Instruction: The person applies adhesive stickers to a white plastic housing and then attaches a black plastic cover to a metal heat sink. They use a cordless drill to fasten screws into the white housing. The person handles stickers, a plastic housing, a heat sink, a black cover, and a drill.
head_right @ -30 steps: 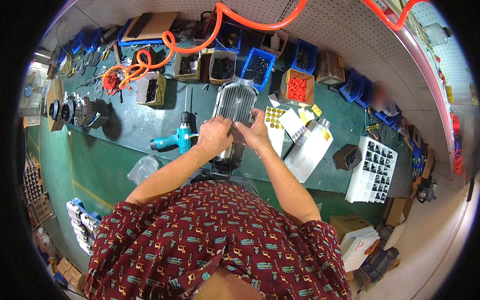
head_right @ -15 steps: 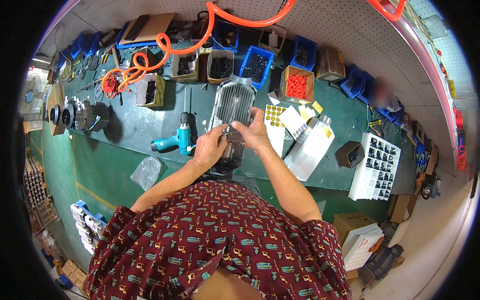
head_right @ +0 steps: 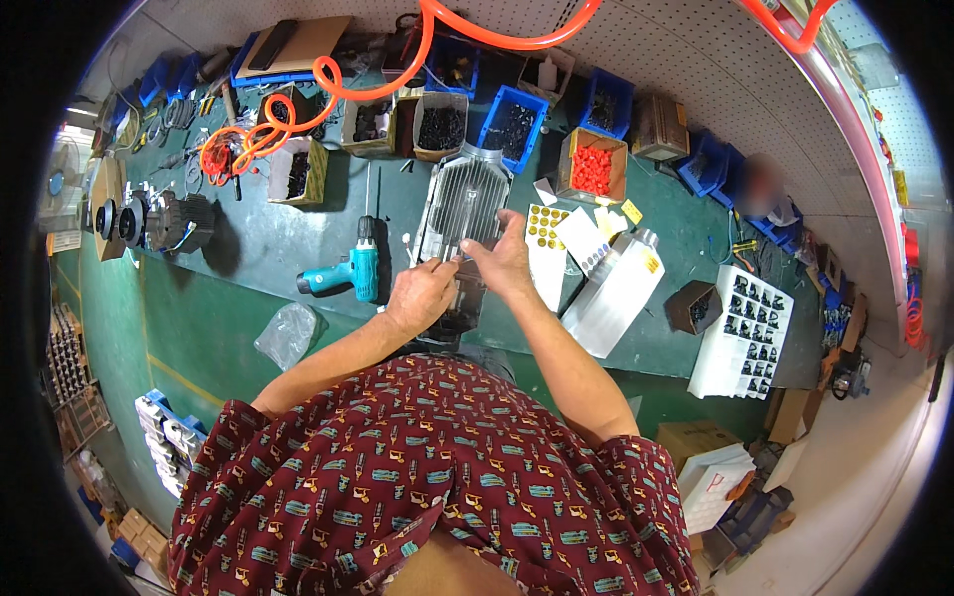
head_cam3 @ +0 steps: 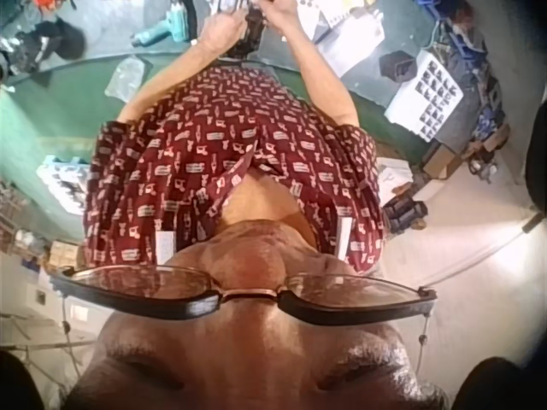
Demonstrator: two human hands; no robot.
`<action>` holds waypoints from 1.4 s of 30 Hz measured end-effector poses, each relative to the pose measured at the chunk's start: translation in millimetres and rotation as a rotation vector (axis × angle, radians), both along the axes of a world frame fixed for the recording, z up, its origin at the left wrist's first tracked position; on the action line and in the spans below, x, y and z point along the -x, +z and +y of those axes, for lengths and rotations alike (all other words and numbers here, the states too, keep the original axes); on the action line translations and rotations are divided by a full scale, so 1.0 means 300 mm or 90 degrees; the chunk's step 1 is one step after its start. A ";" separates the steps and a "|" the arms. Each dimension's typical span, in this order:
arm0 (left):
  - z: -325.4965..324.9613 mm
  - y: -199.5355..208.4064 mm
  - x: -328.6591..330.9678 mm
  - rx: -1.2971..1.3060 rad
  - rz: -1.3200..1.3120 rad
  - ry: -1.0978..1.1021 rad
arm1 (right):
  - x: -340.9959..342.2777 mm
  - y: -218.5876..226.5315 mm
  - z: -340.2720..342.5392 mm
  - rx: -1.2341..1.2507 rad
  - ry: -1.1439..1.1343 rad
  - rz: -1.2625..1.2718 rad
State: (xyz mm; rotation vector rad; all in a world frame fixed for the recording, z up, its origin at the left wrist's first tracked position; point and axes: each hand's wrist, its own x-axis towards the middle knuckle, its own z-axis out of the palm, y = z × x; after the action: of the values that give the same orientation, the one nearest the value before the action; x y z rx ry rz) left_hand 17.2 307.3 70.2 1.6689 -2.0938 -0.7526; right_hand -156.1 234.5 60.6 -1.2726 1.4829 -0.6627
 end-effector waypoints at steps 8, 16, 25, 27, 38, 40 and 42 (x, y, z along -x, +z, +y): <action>-0.002 -0.009 -0.013 0.028 0.036 -0.023 | -0.057 0.057 0.022 0.019 0.021 0.205; -0.022 -0.025 -0.038 0.019 0.021 -0.092 | -0.073 0.052 0.034 0.036 0.002 0.241; -0.043 -0.026 -0.066 0.010 0.057 -0.149 | -0.013 0.052 0.053 -0.068 -0.018 0.032; -0.045 -0.014 -0.075 -0.010 0.074 -0.140 | 0.011 0.021 0.064 -0.075 -0.084 -0.049; -0.137 0.080 -0.256 0.088 0.211 -0.067 | 0.056 -0.084 0.517 -0.002 -0.527 -0.135; -0.128 0.035 -0.301 0.080 0.227 -0.034 | 0.101 -0.124 0.586 -0.039 -0.547 -0.088; -0.104 0.044 -0.327 0.056 0.300 -0.007 | 0.172 -0.158 0.663 -0.051 -0.561 -0.046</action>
State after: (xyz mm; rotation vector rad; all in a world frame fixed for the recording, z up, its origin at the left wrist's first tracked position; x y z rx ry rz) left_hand 115.3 276.1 83.2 1.2816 -1.7753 -0.9362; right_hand -207.6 433.5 13.2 -0.4724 1.9718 -1.1767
